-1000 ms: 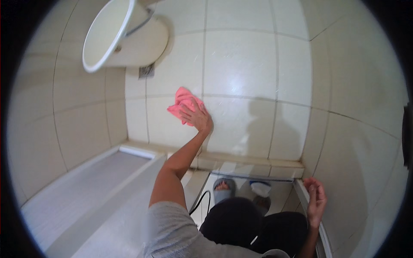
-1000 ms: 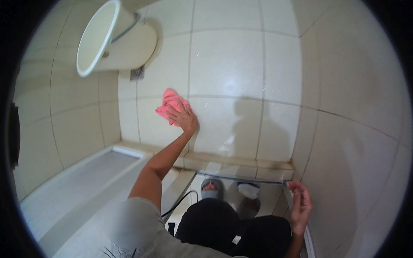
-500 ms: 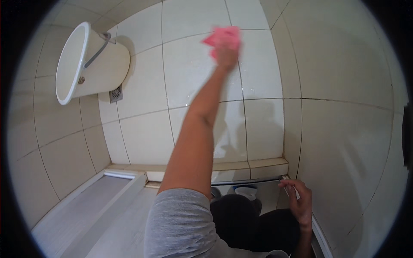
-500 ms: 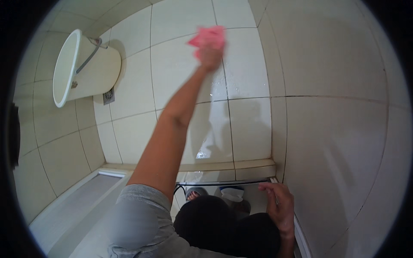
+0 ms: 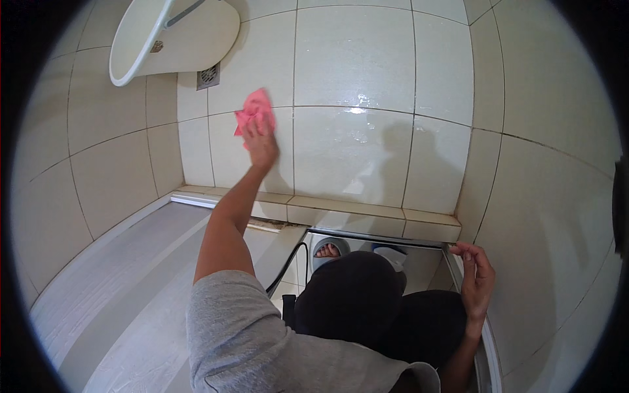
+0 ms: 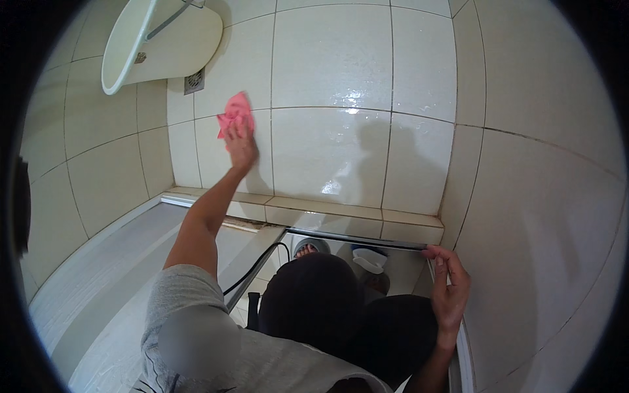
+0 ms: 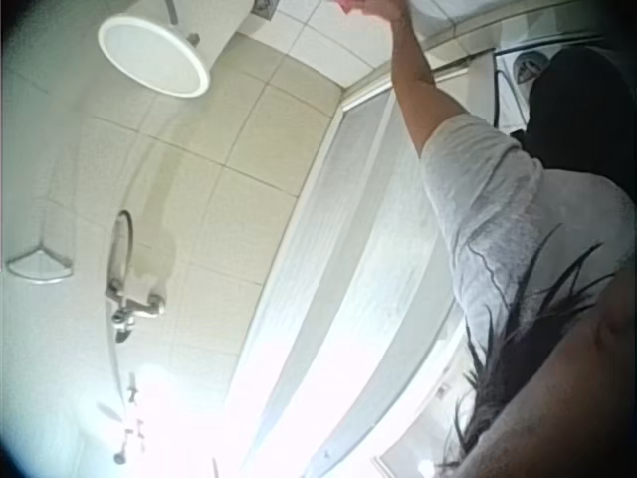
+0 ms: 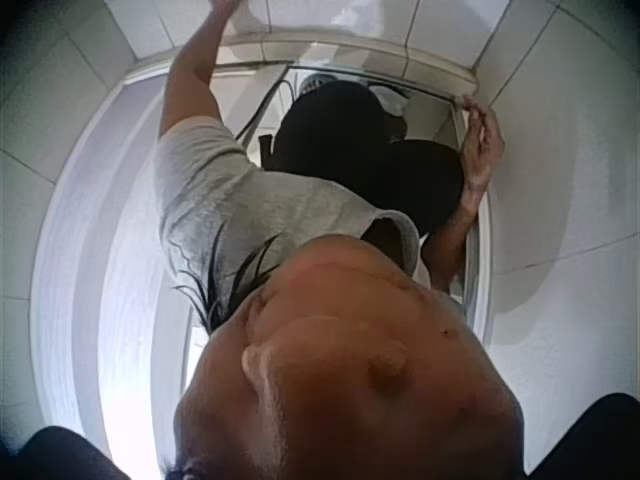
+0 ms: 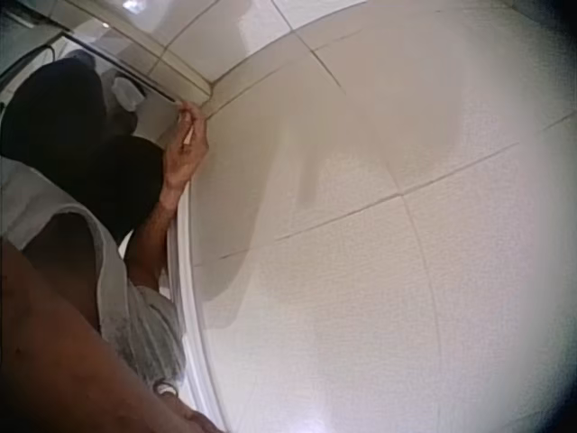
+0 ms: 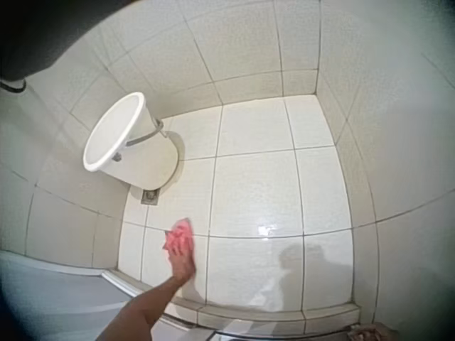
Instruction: The person wipes the surfaces of a toilet with a cloth and scrubs a floor drain and the surrounding tiled floor with a brush while pouring water from a bucket.
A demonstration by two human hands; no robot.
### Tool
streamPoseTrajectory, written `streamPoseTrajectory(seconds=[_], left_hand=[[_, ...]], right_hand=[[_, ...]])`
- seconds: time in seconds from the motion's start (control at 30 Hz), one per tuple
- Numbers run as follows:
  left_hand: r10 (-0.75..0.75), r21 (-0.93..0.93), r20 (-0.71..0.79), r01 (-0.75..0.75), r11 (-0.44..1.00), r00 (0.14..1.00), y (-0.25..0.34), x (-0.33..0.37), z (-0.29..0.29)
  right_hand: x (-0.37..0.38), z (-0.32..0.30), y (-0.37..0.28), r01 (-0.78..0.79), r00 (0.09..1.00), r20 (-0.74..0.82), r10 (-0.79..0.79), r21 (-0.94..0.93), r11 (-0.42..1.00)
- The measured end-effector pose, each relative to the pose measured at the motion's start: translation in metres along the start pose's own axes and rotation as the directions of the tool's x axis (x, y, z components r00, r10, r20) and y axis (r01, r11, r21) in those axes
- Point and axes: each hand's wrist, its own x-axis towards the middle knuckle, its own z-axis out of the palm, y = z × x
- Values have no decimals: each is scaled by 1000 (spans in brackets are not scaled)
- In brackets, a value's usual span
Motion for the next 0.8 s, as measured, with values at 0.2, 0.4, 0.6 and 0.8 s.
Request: streamPoseTrajectory(seconds=[0.2,0.4,0.6,0.8], left_hand=[[-237,-958,107,165,236,965,39,46,-49],[477,-392,-143,-492,778,868,149,41,-89],[460,-333,-131,-476,814,878,68,70,-5],[-203,221,-38,207,953,978,-190,10,31]], right_hand=[[0,0,9,14,999,-36,-13,31,999],[0,8,8,45,995,-97,-35,112,993],[-6,5,13,-27,998,-52,28,22,999],[-2,0,12,-28,999,43,23,96,995]])
